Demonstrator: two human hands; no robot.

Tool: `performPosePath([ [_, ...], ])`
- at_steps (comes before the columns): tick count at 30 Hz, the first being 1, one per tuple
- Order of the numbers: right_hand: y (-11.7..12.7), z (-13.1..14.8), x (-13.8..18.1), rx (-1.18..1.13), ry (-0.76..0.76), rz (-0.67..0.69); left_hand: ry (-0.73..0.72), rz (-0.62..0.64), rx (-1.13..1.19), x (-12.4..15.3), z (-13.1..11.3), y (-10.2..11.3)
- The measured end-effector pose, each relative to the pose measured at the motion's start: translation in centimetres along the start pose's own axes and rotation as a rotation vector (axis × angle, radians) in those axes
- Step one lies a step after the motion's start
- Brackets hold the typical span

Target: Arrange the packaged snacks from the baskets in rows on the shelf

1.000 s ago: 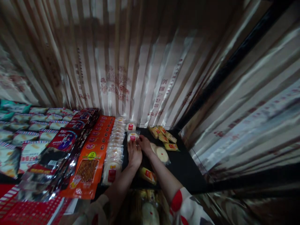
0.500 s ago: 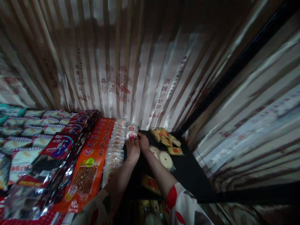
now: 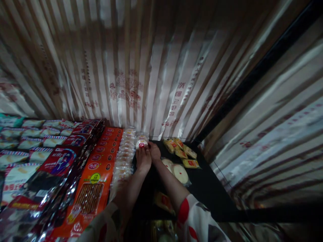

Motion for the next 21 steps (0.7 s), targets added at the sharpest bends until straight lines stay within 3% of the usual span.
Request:
performPosePath([
  [11,1.4,0.4,1.3,0.012,0.028,-0.049,0.009,0.05,0.024,0.6,-1.0,0.9],
  [17,5.8,0.0,6.0,0.024,0.247,-0.162,0.084,0.063,0.107,3.4,-2.2,1.7],
  [21,8.7,-2.5,10.0,0.135,0.241,-0.212,0.099,0.102,0.145,6.5,-3.2,1.8],
])
Point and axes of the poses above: each hand's wrist, its own x-axis away from the middle knuckle, its own y-axis out of the back of the hand, z = x × y, the point moved 10 cm from there along -x, towards the middle knuckle, and after that the axes turned 1 degree about -y, right-handed, at the moved point
